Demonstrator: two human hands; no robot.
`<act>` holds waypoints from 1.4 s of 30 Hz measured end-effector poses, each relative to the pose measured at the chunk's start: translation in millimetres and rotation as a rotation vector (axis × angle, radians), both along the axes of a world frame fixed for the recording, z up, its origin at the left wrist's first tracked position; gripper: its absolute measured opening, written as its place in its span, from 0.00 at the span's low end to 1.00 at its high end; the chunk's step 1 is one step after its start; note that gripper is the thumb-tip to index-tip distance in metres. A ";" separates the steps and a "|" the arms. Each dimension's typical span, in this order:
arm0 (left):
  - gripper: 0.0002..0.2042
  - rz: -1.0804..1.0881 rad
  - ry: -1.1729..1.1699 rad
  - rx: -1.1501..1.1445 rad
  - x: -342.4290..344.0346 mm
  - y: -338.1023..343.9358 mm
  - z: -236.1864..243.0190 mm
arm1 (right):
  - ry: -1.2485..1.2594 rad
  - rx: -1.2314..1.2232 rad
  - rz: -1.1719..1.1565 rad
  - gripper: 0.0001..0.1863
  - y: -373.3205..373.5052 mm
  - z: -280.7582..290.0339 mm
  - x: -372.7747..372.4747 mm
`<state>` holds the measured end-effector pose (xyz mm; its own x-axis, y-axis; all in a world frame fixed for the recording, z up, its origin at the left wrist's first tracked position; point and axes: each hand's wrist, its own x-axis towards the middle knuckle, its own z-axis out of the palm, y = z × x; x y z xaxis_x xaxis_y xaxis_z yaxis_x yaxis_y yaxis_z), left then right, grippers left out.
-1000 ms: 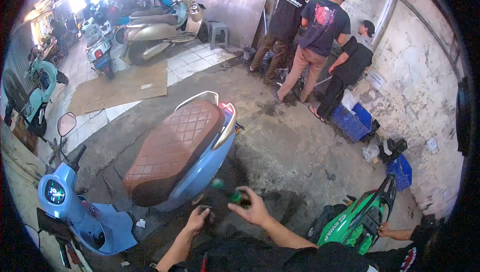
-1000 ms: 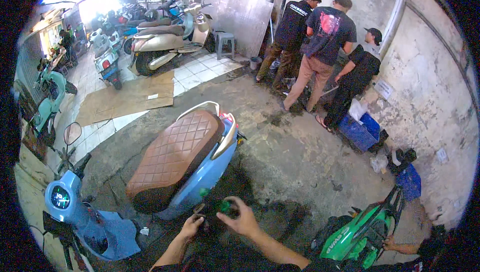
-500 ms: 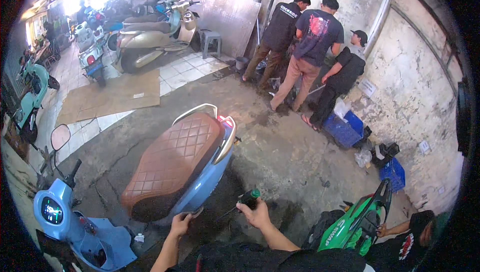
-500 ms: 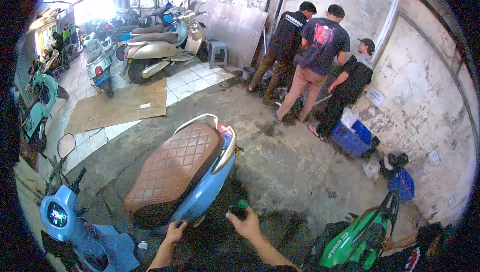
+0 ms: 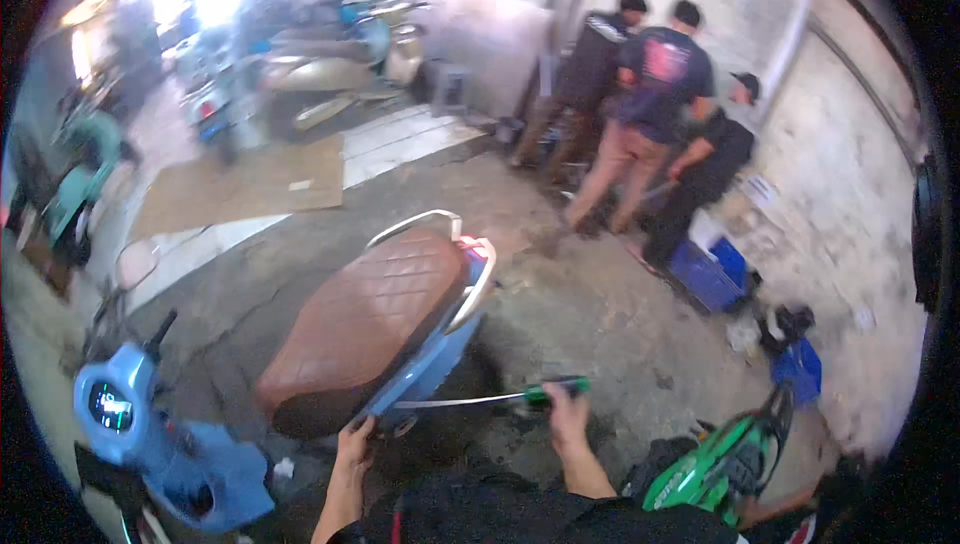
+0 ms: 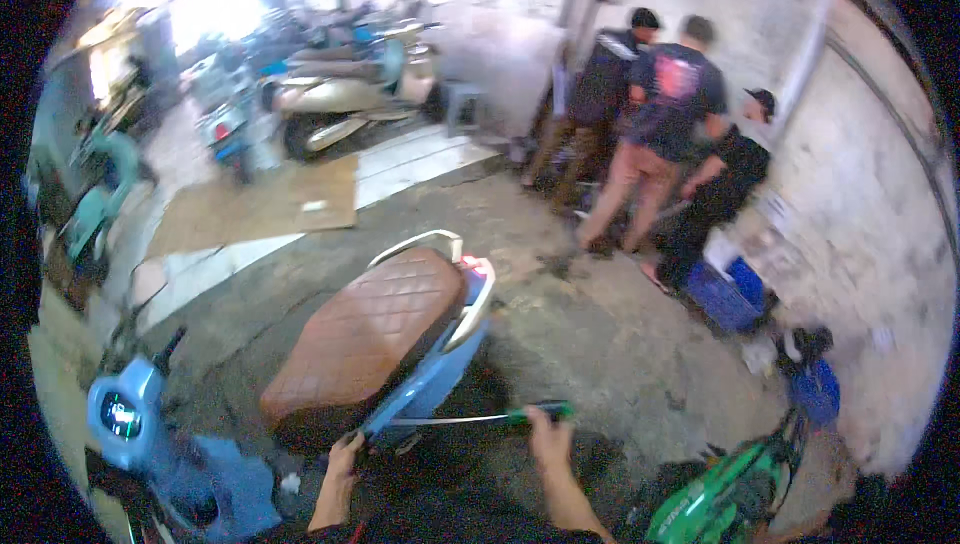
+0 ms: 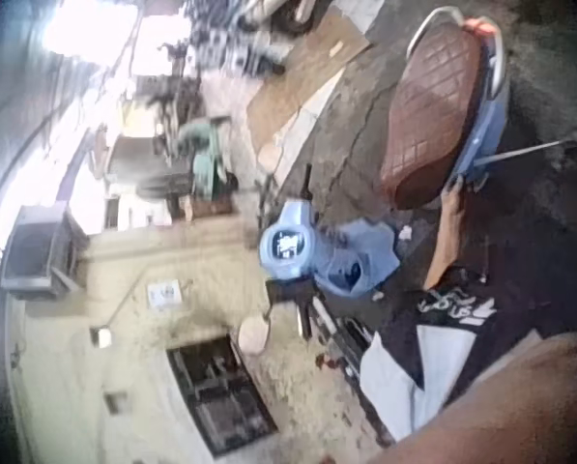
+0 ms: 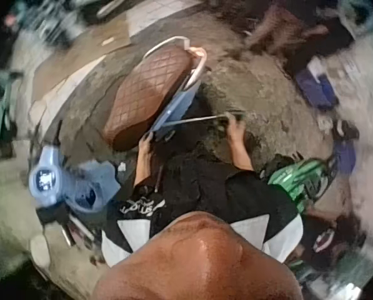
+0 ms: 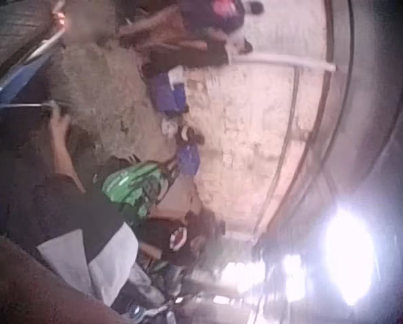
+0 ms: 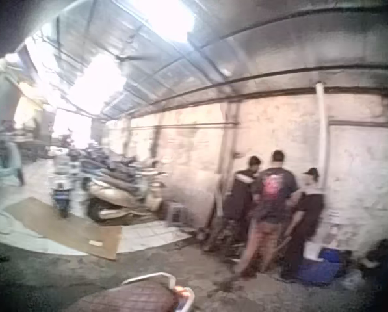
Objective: The person organizes tools in a blue toolbox and uses a screwdriver to work on a component near the seat of a blue scooter.
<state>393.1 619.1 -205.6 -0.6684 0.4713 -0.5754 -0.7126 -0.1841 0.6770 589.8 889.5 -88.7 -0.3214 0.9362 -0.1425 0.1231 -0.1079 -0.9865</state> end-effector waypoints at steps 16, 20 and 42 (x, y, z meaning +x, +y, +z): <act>0.08 0.566 0.015 0.570 -1.1 -69.1 44.5 | 0.385 -0.541 0.287 0.13 -54.1 15.7 -67.5; 0.09 0.670 0.094 0.542 -3.3 -94.9 56.9 | 0.307 -0.510 0.502 0.13 -62.3 21.7 -91.1; 0.11 1.208 0.098 0.104 68.6 -167.2 46.0 | -0.098 -0.548 1.438 0.24 -38.0 -87.8 -223.3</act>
